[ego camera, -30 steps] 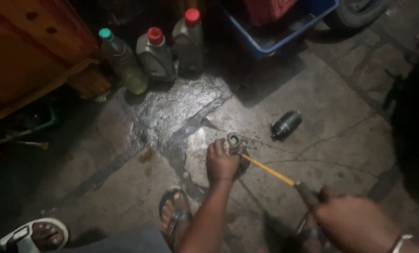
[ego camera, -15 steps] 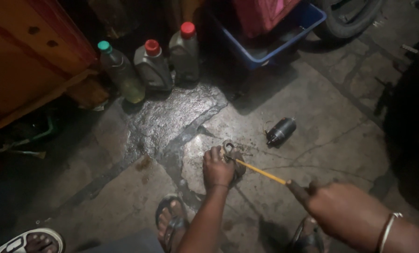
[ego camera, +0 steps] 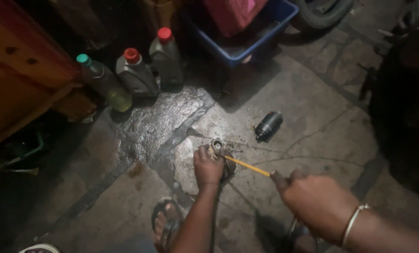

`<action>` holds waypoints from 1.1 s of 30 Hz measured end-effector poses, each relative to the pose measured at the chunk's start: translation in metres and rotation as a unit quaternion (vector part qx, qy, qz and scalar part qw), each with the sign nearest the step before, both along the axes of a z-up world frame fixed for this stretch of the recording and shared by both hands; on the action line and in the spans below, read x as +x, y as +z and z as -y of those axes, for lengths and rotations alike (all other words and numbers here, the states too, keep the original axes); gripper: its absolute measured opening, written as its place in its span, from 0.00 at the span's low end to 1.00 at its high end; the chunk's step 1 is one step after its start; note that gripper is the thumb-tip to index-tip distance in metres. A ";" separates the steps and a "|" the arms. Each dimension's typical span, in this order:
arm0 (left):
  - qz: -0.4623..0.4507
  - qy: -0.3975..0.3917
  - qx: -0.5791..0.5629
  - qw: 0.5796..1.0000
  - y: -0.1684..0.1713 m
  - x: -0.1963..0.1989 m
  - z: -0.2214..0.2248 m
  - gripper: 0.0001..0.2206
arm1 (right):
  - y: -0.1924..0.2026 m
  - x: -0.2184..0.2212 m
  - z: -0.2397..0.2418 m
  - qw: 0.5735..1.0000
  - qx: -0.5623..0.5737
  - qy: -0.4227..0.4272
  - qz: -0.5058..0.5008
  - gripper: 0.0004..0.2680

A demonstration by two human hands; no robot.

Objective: Cleaning and repairing a motorcycle engine cylinder head on the floor using a screwdriver.

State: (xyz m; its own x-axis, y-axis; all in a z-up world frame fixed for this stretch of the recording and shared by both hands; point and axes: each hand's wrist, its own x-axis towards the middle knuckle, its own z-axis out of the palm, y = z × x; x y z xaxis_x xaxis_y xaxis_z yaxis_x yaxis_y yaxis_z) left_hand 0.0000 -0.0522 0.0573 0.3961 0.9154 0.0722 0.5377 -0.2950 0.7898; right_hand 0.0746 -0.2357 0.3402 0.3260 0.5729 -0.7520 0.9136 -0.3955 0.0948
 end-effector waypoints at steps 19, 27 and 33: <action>-0.028 -0.011 0.006 1.000 -0.001 -0.006 -0.002 0.20 | 0.019 0.026 -0.025 0.998 0.012 0.066 -0.014 0.08; -0.002 -0.037 0.009 0.999 -0.003 -0.010 -0.002 0.26 | -0.031 0.074 0.022 0.989 0.096 -0.049 -0.106 0.17; 0.022 -0.025 0.014 0.999 -0.008 -0.007 -0.004 0.28 | -0.026 0.032 0.030 0.999 0.026 -0.029 -0.035 0.16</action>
